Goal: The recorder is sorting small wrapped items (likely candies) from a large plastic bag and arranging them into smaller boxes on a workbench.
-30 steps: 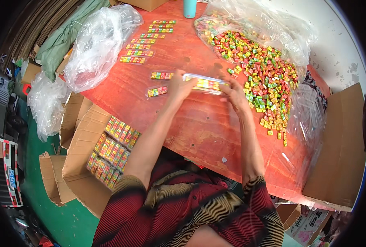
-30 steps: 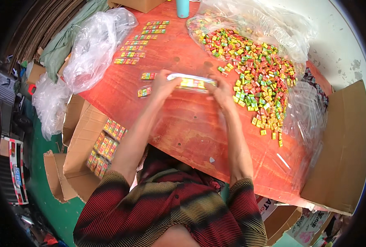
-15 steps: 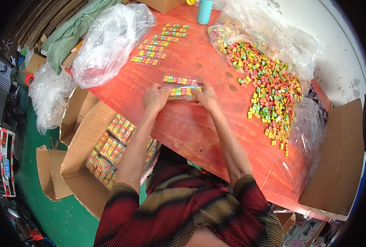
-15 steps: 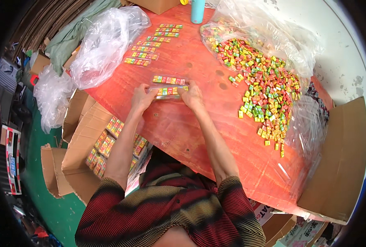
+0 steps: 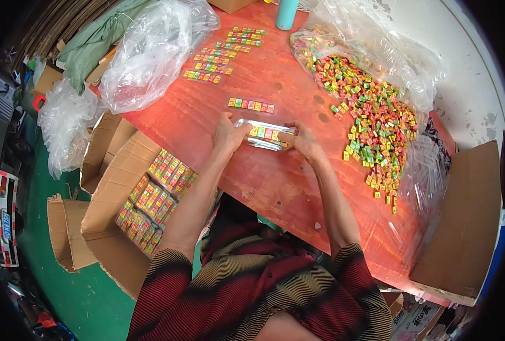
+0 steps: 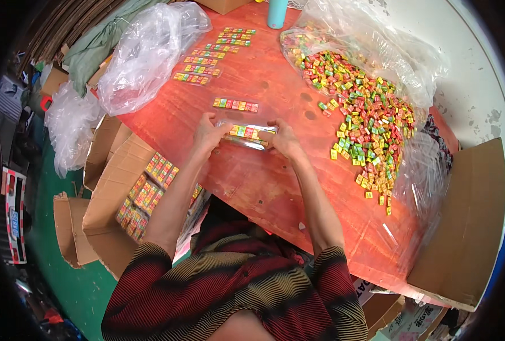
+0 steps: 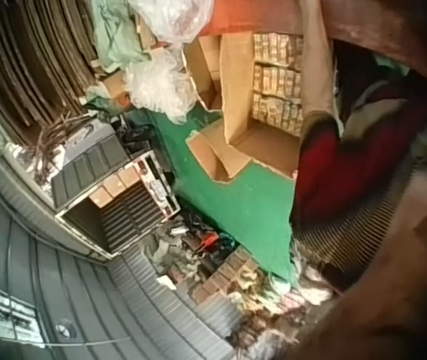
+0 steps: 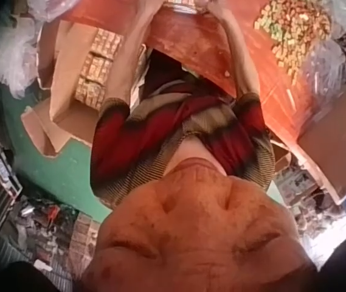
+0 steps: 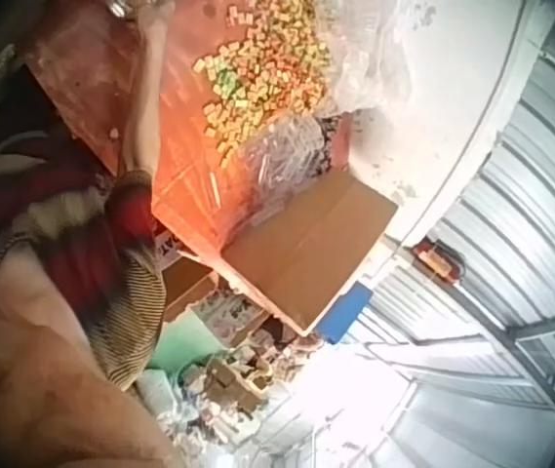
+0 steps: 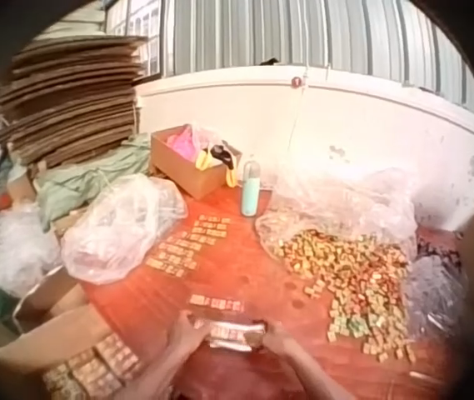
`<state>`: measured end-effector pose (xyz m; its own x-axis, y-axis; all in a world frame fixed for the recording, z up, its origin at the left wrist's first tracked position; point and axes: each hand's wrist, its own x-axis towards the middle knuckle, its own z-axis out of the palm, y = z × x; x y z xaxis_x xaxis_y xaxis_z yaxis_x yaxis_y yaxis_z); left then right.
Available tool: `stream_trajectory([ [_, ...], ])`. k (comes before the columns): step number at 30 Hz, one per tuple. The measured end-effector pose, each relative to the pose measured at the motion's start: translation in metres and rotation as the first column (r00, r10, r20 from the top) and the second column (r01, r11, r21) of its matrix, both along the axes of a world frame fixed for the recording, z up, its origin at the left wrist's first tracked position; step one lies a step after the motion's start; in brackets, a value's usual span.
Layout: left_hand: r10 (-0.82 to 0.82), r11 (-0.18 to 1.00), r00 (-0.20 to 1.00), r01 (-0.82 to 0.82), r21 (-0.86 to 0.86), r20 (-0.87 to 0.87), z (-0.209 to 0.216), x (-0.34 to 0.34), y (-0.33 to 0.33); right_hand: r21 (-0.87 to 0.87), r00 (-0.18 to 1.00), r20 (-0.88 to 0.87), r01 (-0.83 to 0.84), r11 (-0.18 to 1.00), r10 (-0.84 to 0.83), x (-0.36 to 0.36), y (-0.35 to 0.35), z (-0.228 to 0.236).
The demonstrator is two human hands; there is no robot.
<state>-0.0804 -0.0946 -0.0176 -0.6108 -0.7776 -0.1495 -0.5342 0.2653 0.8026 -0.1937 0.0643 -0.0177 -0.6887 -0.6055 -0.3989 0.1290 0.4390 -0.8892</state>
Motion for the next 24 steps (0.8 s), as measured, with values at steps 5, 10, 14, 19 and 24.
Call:
stream_trajectory([
  [5,-0.031,0.999,0.995,0.028,-0.026,-0.092,-0.017,-0.025,-0.004,0.085,0.959,0.037,-0.282,0.956,0.28,0.002,0.013,0.009],
  [10,0.098,0.993,0.994,-0.101,-0.068,-0.046,0.01,-0.023,0.034,0.193,0.894,-0.026,-0.434,0.88,0.447,0.008,0.014,0.025],
  [14,0.119,0.983,0.983,-0.136,-0.123,-0.136,0.011,-0.013,0.05,0.292,0.849,-0.173,-0.439,0.85,0.499,0.006,0.01,0.014],
  [19,0.149,0.989,0.986,-0.148,0.012,-0.079,0.012,-0.004,0.064,0.411,0.797,-0.194,-0.463,0.785,0.571,0.012,0.003,0.019],
  [24,0.176,0.983,0.983,-0.173,0.056,-0.051,0.007,-0.004,0.069,0.175,0.794,-0.238,-0.532,0.829,0.56,0.026,-0.002,0.038],
])
